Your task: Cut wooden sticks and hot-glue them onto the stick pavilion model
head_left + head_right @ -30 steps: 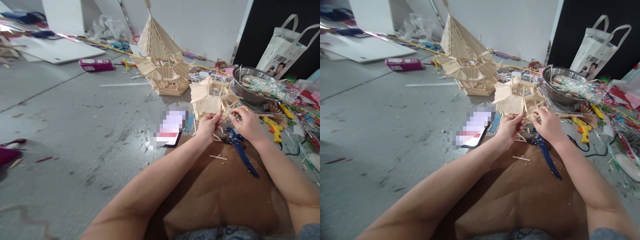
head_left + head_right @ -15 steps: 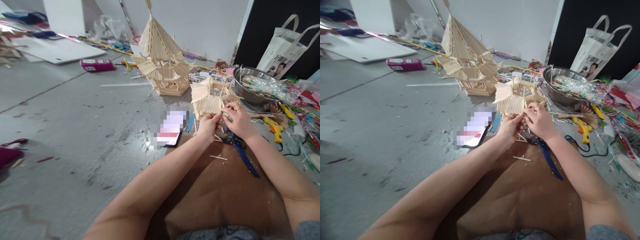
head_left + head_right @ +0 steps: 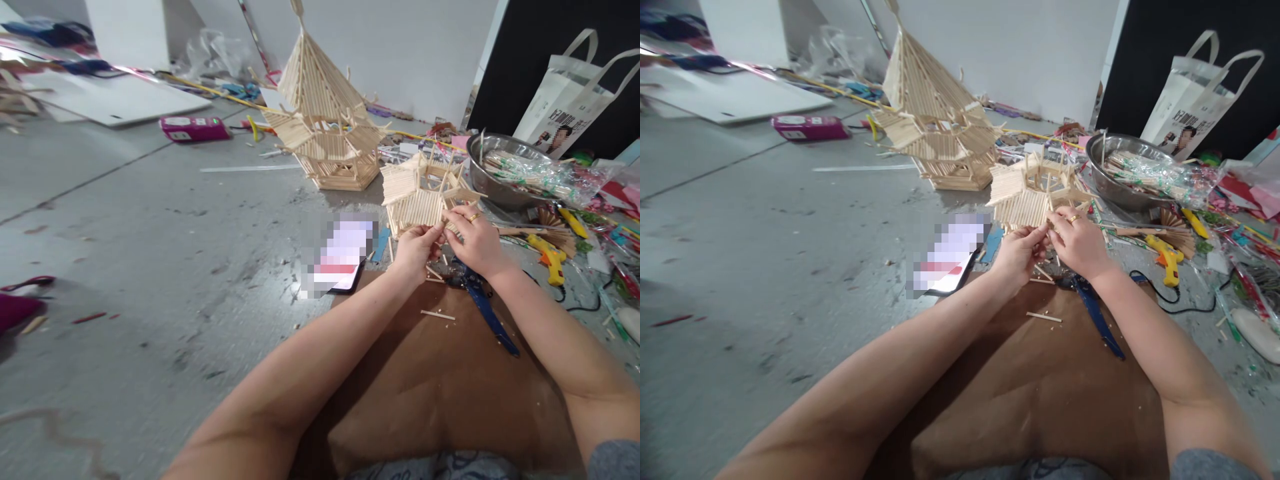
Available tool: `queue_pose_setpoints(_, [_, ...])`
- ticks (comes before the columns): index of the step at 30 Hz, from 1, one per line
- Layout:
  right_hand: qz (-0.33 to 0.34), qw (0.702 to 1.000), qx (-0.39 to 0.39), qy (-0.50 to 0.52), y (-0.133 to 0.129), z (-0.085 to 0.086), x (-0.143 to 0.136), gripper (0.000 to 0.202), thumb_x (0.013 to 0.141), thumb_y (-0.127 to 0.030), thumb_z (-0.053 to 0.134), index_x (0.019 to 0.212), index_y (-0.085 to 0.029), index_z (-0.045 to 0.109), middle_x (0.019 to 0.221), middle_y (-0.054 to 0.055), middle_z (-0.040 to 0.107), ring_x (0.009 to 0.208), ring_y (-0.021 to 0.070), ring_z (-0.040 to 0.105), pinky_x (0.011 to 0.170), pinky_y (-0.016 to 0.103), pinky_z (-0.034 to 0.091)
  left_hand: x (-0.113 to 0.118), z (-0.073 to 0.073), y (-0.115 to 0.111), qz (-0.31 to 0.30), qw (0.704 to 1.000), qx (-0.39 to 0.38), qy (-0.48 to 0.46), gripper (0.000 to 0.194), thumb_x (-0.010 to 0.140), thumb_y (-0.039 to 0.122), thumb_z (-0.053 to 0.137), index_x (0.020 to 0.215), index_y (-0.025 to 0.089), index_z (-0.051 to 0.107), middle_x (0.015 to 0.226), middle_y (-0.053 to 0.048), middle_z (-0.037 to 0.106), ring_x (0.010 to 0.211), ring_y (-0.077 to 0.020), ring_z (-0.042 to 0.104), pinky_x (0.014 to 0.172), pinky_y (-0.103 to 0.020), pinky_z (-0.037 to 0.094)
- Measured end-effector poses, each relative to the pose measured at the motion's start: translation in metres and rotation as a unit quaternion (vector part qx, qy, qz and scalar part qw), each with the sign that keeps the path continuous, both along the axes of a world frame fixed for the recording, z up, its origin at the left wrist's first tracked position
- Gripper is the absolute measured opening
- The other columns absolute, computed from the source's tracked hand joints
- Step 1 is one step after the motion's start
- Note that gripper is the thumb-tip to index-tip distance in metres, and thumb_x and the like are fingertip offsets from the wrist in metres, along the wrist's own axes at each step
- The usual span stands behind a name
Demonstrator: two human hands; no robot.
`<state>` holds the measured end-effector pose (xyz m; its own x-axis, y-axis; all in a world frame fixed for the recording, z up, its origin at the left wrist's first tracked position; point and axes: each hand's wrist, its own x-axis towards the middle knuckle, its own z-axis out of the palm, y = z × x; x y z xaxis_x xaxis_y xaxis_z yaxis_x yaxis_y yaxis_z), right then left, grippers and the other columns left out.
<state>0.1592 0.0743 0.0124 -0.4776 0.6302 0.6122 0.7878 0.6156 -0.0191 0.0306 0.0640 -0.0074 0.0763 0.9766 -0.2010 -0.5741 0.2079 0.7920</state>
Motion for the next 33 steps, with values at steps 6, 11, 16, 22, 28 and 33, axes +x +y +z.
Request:
queue_pose_setpoints(6, [-0.005,1.000,-0.010,0.014,0.0008,-0.0002,-0.0002,0.032,0.083,-0.028,0.045,0.110,-0.016,0.057,0.103,0.012,0.060,0.099,0.0226,0.056,0.086,0.039,0.046,-0.0082,-0.0043,-0.0015,-0.026,0.999,0.006,-0.031,0.015,0.063,0.021,0.067,0.065,0.013,0.055,0.053,0.002,0.055,0.039,-0.0036,0.045,0.040,-0.017,0.032])
queue_pose_setpoints(11, [-0.014,1.000,-0.002,0.019,0.0009,-0.0010,-0.0014,0.031,0.083,-0.033,0.048,0.107,-0.016,0.058,0.103,0.011,0.061,0.099,0.0222,0.056,0.087,0.037,0.046,-0.0110,-0.0076,0.0007,-0.033,0.999,0.003,-0.040,0.012,0.063,0.022,0.064,0.066,0.013,0.057,0.053,0.003,0.055,0.040,-0.0044,0.046,0.040,-0.018,0.032])
queue_pose_setpoints(16, [-0.033,0.999,0.013,0.030,0.0014,-0.0004,-0.0054,0.026,0.083,-0.032,0.049,0.101,-0.016,0.059,0.100,0.011,0.062,0.095,0.0218,0.058,0.083,0.035,0.047,-0.0110,-0.0073,0.0014,-0.028,0.999,0.008,-0.031,0.016,0.061,0.025,0.066,0.063,0.013,0.054,0.053,0.003,0.055,0.039,-0.0044,0.046,0.039,-0.018,0.031])
queue_pose_setpoints(22, [-0.041,0.999,0.009,0.029,0.0016,-0.0007,-0.0071,0.024,0.083,-0.030,0.049,0.100,-0.017,0.059,0.099,0.011,0.062,0.093,0.0218,0.058,0.081,0.035,0.048,-0.0105,-0.0069,0.0014,-0.024,0.999,0.014,-0.030,0.020,0.060,0.028,0.068,0.060,0.013,0.054,0.051,0.003,0.053,0.038,-0.0040,0.044,0.039,-0.018,0.030])
queue_pose_setpoints(28, [-0.046,0.999,-0.007,0.028,0.0020,-0.0011,-0.0070,0.025,0.084,-0.032,0.047,0.102,-0.018,0.058,0.101,0.011,0.062,0.095,0.0226,0.057,0.082,0.037,0.047,-0.0094,-0.0085,0.0035,-0.021,0.999,0.018,-0.024,0.022,0.060,0.029,0.069,0.060,0.013,0.053,0.051,0.002,0.054,0.037,-0.0036,0.043,0.038,-0.018,0.028])
queue_pose_setpoints(33, [-0.049,0.999,0.000,0.022,0.0017,-0.0013,-0.0065,0.026,0.084,-0.032,0.046,0.102,-0.017,0.059,0.102,0.011,0.062,0.094,0.0224,0.057,0.082,0.036,0.047,-0.0094,-0.0073,0.0032,-0.022,0.999,0.015,-0.026,0.022,0.060,0.029,0.069,0.060,0.013,0.054,0.049,0.003,0.053,0.037,-0.0035,0.042,0.039,-0.018,0.029])
